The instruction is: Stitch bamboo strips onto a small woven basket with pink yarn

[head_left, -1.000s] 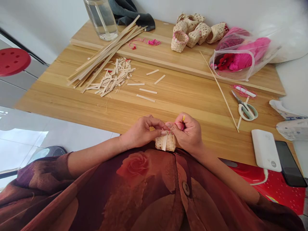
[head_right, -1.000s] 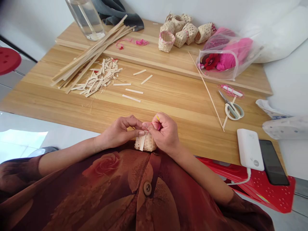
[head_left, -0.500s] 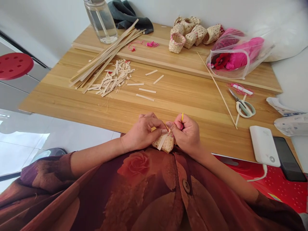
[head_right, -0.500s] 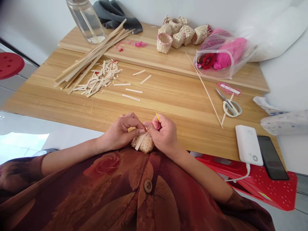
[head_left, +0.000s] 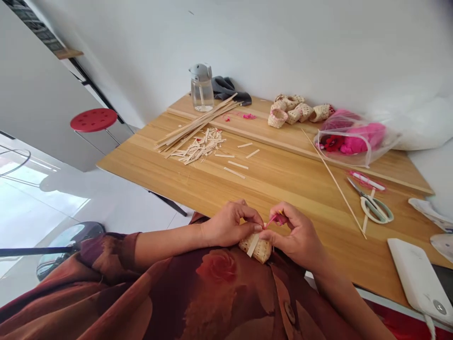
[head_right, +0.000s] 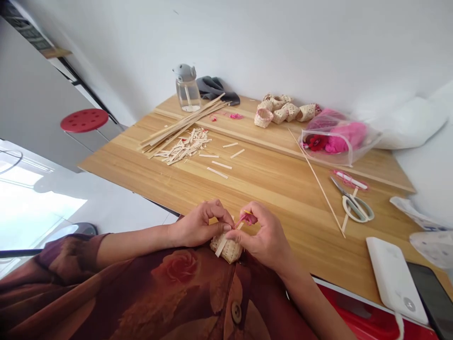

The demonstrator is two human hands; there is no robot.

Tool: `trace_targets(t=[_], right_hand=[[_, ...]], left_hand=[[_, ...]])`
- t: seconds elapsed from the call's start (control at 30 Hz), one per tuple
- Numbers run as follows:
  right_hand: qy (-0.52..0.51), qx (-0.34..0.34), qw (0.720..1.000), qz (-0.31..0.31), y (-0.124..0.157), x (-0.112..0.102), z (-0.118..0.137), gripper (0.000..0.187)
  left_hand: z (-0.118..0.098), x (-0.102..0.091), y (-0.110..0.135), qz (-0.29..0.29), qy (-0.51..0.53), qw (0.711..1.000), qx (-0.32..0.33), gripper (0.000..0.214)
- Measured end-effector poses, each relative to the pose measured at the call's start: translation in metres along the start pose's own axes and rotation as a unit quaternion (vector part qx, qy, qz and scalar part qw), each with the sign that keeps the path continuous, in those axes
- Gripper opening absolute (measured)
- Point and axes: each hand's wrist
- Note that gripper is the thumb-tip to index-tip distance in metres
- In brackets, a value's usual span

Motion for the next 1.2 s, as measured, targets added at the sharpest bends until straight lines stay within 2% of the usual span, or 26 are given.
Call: trace_targets(t=[0.07, 0.13, 0.23, 0.33, 0.4, 0.47, 0.53, 0.6, 0.67, 0.73, 0.8, 0.87, 0.93, 1.03, 1.13, 1.2], right_hand=[[0.048, 0.014, 0.998, 0.034, -0.001, -0.005, 0.006, 0.061], [0.101, 0.015, 0.992, 0.07, -0.003, -0.01, 0.012, 0.069], [0.162, -0.011, 0.982, 0.094, -0.005, -0.017, 0.018, 0.048], [0.173, -0.009, 0.98, 0.102, -0.006, -0.028, 0.021, 0.041], [0.105, 0.048, 0.987, 0.116, -0.005, -0.037, 0.022, 0.035], [-0.039, 0.128, 0.983, 0.129, -0.004, -0.044, 0.024, 0.037], [-0.225, 0.177, 0.952, 0.111, -0.001, -0.049, 0.029, 0.039], [-0.375, 0.179, 0.907, 0.067, 0.002, -0.052, 0.034, 0.035], [-0.432, 0.158, 0.887, 0.035, 0.003, -0.057, 0.039, 0.029], [-0.38, 0.145, 0.913, 0.027, 0.004, -0.063, 0.042, 0.031], [-0.234, 0.147, 0.961, 0.02, 0.002, -0.07, 0.043, 0.037], [-0.083, 0.145, 0.986, 0.023, 0.0, -0.074, 0.044, 0.038], [-0.009, 0.122, 0.992, 0.038, -0.004, -0.077, 0.045, 0.037], [0.006, 0.078, 0.995, 0.062, -0.01, -0.08, 0.048, 0.037], [0.028, 0.083, 0.992, 0.092, -0.017, -0.085, 0.05, 0.041], [0.079, 0.076, 0.989, 0.104, -0.022, -0.089, 0.049, 0.043]], left_hand=[[-0.001, -0.001, 0.003, -0.003, -0.007, 1.0, 0.002, 0.013], [-0.002, -0.002, 0.006, -0.003, -0.01, 1.0, 0.006, 0.012], [-0.005, -0.004, 0.008, -0.004, -0.015, 1.0, 0.02, 0.012], [-0.006, -0.006, 0.01, -0.008, -0.028, 0.999, 0.026, 0.012], [-0.005, -0.007, 0.011, -0.005, -0.029, 0.999, 0.03, 0.014], [-0.003, -0.006, 0.011, 0.0, -0.022, 0.999, 0.037, 0.014], [-0.002, -0.005, 0.011, 0.003, -0.013, 0.999, 0.041, 0.014], [-0.001, -0.004, 0.011, 0.007, -0.007, 0.999, 0.038, 0.015], [0.0, -0.004, 0.01, 0.009, -0.004, 0.999, 0.033, 0.016], [0.001, -0.003, 0.01, 0.012, -0.004, 1.0, 0.027, 0.016], [0.002, -0.003, 0.009, 0.017, -0.002, 1.0, 0.023, 0.016], [0.003, -0.003, 0.008, 0.022, 0.003, 1.0, 0.022, 0.016], [0.003, -0.003, 0.007, 0.025, 0.007, 0.999, 0.024, 0.016], [0.003, -0.003, 0.005, 0.031, 0.005, 0.999, 0.025, 0.017], [0.003, -0.002, 0.002, 0.034, 0.007, 0.999, 0.026, 0.016], [0.004, -0.002, 0.0, 0.034, 0.01, 0.999, 0.022, 0.016]])
Point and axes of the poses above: each hand's wrist, its own y-axis away from the middle knuckle, its own x-axis out of the palm, z = x × y, and after that the axes turned 7 degrees about -y, right-handed
